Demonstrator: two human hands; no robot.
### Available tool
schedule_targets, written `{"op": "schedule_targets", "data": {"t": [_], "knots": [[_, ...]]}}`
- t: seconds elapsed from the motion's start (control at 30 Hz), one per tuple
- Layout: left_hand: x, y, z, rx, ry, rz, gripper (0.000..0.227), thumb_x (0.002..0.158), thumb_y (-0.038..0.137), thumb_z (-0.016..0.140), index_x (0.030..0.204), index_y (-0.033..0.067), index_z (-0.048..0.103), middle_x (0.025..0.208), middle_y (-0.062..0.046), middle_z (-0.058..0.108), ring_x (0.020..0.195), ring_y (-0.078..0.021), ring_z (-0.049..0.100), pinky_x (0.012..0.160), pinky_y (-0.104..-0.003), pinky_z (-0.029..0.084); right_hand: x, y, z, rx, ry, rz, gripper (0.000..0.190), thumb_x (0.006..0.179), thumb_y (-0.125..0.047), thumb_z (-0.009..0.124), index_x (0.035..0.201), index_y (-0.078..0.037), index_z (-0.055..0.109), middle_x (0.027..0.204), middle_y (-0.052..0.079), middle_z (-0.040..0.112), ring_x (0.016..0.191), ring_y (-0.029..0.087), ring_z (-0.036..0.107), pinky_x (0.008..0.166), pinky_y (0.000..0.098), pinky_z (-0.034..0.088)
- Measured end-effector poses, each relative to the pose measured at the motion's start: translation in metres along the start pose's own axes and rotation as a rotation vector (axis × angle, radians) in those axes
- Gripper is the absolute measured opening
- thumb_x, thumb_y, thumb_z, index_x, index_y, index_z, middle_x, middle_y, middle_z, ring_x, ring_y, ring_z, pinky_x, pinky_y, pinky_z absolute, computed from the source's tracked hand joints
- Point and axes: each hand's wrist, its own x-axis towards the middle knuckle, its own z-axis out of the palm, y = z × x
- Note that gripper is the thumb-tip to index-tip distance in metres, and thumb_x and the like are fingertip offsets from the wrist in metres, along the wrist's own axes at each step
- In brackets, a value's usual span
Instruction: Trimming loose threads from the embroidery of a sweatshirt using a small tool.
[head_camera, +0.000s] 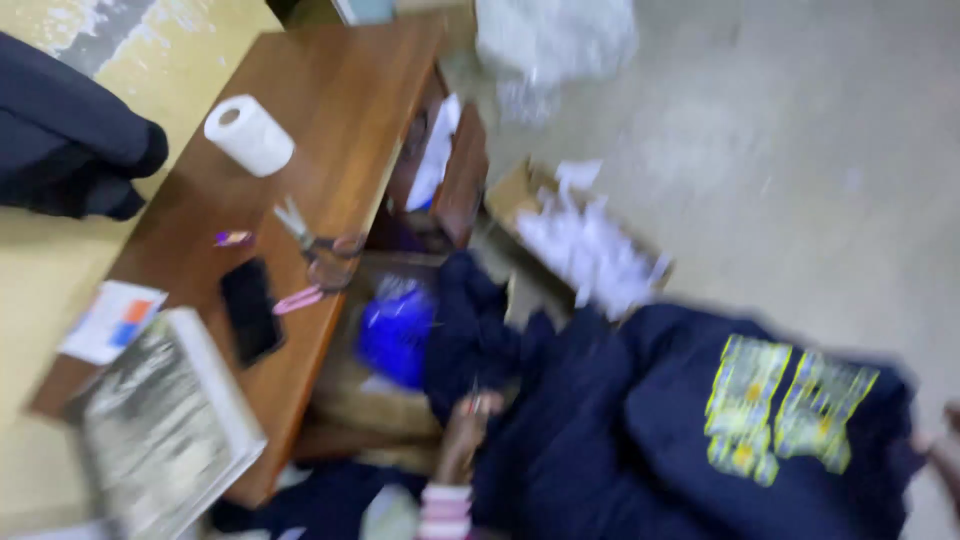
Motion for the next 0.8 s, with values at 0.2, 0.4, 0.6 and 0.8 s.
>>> {"op": "schedule_targets", "data": {"t": [0.2,0.4,0.6,0.8], "knots": [[-0.107,0.192,0.076,-0.501,0.061,0.239,0.025,0.103,0.012,0.063,0.119,-0.0046,0.07,0.072,0.004,0.041,0.058,-0.0054,0.033,0.052,-0.022,0.028,-0.123,-0.327,0.232,-0.124,-0.14,-0.164,0.023,0.104,-0.002,0.061,0.12,0.009,0.073,0.114,0.019,0.078,0.097,0.028,0.071,0.094,0.0383,0.054],[-0.193,0.321,0.184,0.243,-0.549,0.528,0.034,0.101,0.005,0.063,0.135,0.0049,0.066,0.113,-0.012,0.073,0.095,-0.0242,0.07,0.089,-0.036,0.056,-0.201,-0.388,0.34,-0.225,-0.687,-0.488,0.058,0.083,-0.028,0.078,0.137,-0.012,0.064,0.141,0.002,0.07,0.124,0.017,0.073,0.103,0.0329,0.056],[-0.196,0.308,0.187,0.409,-0.099,0.789,0.036,0.096,-0.004,0.068,0.131,0.0018,0.068,0.113,-0.015,0.073,0.077,-0.0218,0.062,0.067,-0.032,0.051,-0.197,-0.388,0.344,-0.099,-0.617,-0.303,0.033,0.08,-0.011,0.066,0.108,-0.008,0.085,0.11,0.003,0.091,0.1,0.019,0.084,0.093,0.0325,0.059],[-0.203,0.187,0.176,0.559,0.187,0.46,0.041,0.078,0.032,0.092,0.106,0.0109,0.07,0.094,-0.003,0.061,0.064,-0.0161,0.055,0.054,-0.031,0.047,-0.188,-0.394,0.335,-0.206,-0.442,-0.089,0.034,0.097,-0.026,0.063,0.123,-0.01,0.078,0.122,0.004,0.082,0.109,0.019,0.077,0.099,0.034,0.054]]}}
